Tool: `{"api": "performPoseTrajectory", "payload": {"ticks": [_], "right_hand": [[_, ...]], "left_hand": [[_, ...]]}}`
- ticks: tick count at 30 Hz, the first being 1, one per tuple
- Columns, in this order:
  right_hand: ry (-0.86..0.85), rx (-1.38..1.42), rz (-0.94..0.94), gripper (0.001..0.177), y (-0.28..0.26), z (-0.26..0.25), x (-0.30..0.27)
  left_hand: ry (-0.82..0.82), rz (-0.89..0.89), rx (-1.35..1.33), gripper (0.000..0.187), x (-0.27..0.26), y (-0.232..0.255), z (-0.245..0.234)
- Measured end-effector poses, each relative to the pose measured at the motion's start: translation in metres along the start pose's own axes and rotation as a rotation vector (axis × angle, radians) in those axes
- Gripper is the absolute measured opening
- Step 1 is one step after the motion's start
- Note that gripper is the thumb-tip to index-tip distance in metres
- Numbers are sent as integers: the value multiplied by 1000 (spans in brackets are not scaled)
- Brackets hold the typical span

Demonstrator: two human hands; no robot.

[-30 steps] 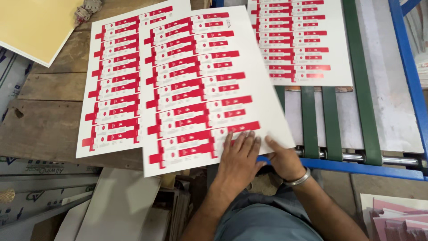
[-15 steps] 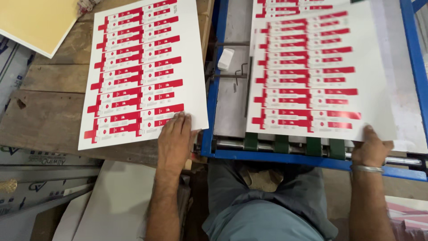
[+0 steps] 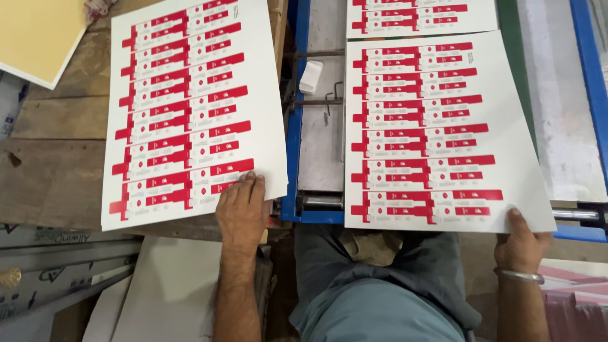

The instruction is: The person repeatedly picks up printed sheets from a conveyor belt and stacks them on a wooden table. The sheets feature red printed patterns. The person handles the sheets by hand and places them in a growing pile.

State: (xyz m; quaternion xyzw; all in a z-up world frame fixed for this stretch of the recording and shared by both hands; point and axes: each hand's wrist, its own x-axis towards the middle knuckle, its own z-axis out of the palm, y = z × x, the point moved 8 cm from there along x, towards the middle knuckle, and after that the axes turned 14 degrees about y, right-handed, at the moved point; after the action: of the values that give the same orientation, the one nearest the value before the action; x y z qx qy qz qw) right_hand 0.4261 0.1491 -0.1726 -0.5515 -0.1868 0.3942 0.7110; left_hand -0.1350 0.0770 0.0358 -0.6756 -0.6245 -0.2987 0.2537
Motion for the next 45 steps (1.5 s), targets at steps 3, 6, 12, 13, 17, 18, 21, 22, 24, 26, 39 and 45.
{"api": "performPoseTrajectory", "payload": {"ticks": [3,6,12,13,17,18,21,22,24,26,39,45], "right_hand": [[85,-38,3,45,12,13,21],[107,-33,-47,46,31,29,45],[-20,101,-33,45,61,72,78],[-23,102,34,45,67,78,77],[-79,-44,289,34,80,85,66],[-119,-64,298,32,79,84,64],[-222,-102,324,31,77,77,49],[-236,-97,327,31,75,74,41],[-281,-130,338,33,69,76,27],[-336,-201,351,38,65,85,4],[-759,-2,570,46,30,214,-156],[-367,30,290,45,13,173,-68]], "left_hand": [[18,-9,3,39,-2,-2,-1],[21,-29,7,33,-7,-4,1],[-12,-77,6,42,-5,-3,0],[-25,-88,9,44,-4,-2,0],[-49,-99,-15,43,3,3,-5],[-57,-95,-34,44,5,4,-6],[-103,-88,-138,45,9,0,-16],[-115,-89,-181,45,10,-4,-17],[-77,-123,-268,41,13,-24,-24],[0,-226,-313,39,12,-39,-31],[-193,14,-394,65,14,169,26],[-371,-78,-104,78,13,72,21]]}}
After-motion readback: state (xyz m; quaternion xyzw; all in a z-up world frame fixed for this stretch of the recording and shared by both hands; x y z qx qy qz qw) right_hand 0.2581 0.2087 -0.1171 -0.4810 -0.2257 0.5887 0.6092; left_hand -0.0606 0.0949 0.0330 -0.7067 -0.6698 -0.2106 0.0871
